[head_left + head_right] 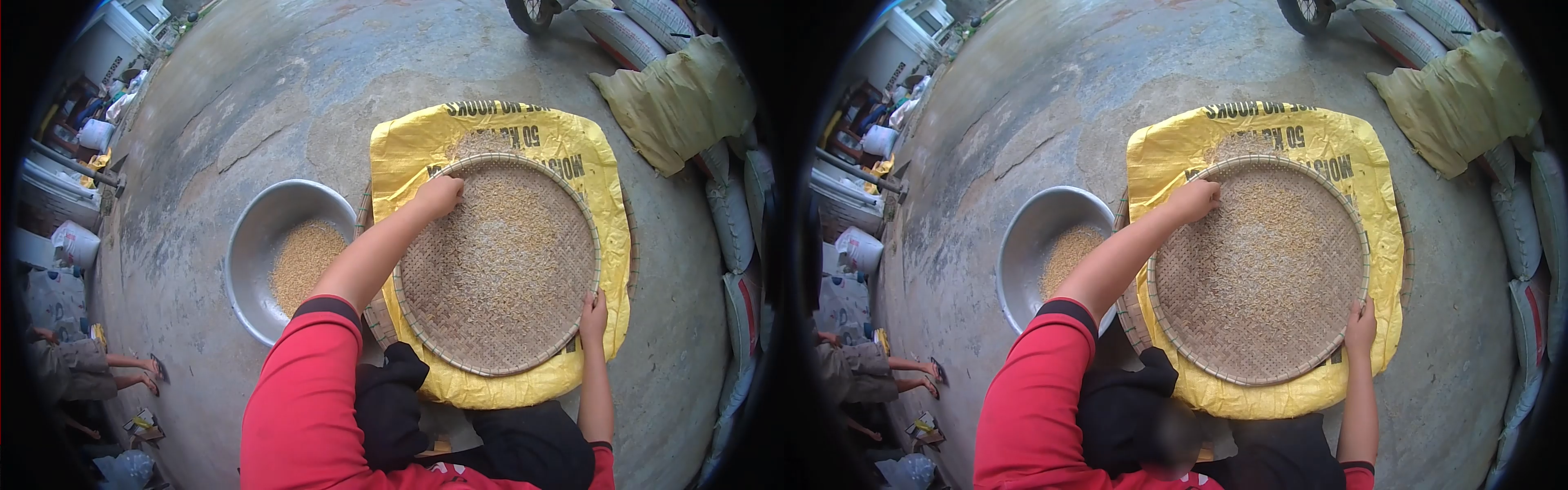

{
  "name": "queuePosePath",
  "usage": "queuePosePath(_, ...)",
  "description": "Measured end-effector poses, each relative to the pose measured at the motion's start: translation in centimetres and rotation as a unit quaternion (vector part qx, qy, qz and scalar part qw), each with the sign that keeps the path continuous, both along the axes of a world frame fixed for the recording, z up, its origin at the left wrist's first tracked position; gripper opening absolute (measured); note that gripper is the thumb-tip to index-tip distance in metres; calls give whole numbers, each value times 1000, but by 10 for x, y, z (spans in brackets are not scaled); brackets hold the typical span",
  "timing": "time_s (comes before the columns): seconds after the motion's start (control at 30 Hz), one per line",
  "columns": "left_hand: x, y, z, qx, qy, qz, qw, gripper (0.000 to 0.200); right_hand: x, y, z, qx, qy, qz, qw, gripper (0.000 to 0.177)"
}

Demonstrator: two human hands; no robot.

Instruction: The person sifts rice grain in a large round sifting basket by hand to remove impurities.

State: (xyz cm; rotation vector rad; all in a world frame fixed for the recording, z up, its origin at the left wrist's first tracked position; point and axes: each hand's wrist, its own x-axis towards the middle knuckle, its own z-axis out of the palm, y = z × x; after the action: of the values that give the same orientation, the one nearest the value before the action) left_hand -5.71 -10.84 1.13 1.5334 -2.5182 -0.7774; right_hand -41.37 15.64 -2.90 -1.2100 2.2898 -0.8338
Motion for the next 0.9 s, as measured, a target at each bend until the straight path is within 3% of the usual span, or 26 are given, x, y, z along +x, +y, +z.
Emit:
queuePosePath(0.17, 4, -4, -14, -11, 19, -25, 999, 14, -2, 2, -5, -10, -25, 0, 1000, 44)
queuePosePath(0.67, -1, 6, 6, -11, -24, -45, 999, 14, -2, 0, -1, -5, -12, 9, 1000, 46)
queuePosePath(0.73, -3, 9, 2, -98, -86, -82, 988, 15, -3, 1, -3, -6, -14, 9, 1000, 45)
queuePosePath(0.9, -6, 14, 6, -143, -151, -127, 970, 15, -1, 1, 0, 1, -18, 5, 1000, 45)
